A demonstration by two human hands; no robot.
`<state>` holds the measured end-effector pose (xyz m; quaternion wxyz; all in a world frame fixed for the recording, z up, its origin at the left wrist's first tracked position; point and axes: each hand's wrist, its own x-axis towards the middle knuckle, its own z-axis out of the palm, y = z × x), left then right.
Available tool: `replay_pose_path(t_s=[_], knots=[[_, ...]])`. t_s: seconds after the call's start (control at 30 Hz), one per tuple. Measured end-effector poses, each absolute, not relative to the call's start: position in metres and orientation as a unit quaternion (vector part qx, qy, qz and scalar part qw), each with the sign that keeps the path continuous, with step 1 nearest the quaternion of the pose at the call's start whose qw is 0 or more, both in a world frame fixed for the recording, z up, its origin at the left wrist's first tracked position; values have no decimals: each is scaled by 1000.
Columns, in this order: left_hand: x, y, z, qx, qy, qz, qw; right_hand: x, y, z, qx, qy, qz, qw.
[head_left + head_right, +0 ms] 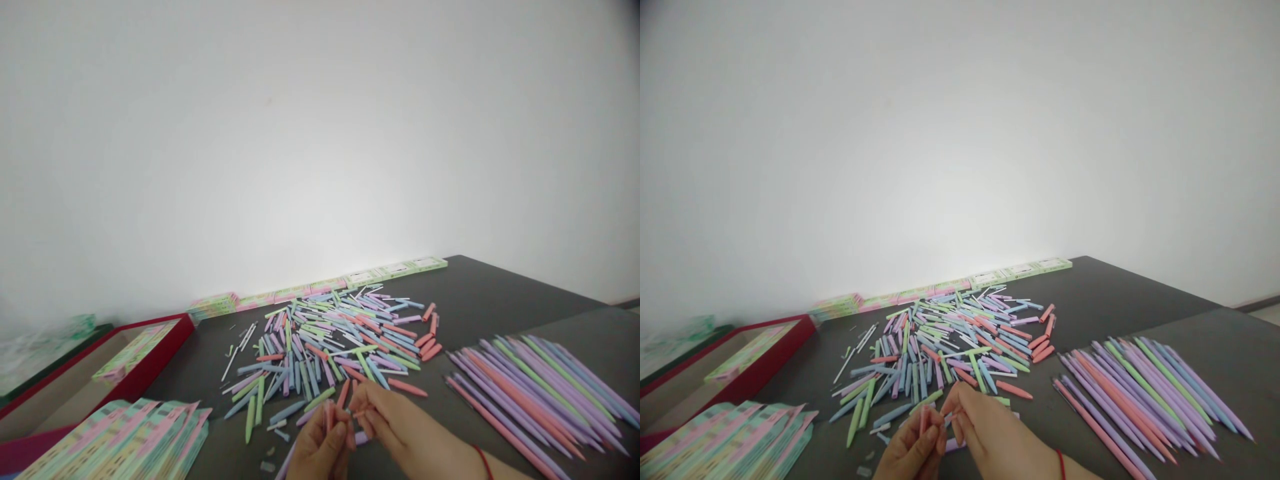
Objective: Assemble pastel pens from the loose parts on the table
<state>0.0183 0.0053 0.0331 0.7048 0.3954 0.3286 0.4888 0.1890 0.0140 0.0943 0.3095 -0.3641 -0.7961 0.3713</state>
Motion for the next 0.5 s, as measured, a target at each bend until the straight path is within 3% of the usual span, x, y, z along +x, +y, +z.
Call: replay_pose_path(t_s=[0.5], knots=[[17,7,27,375,361,528,671,187,10,102,-373,-813,359,267]])
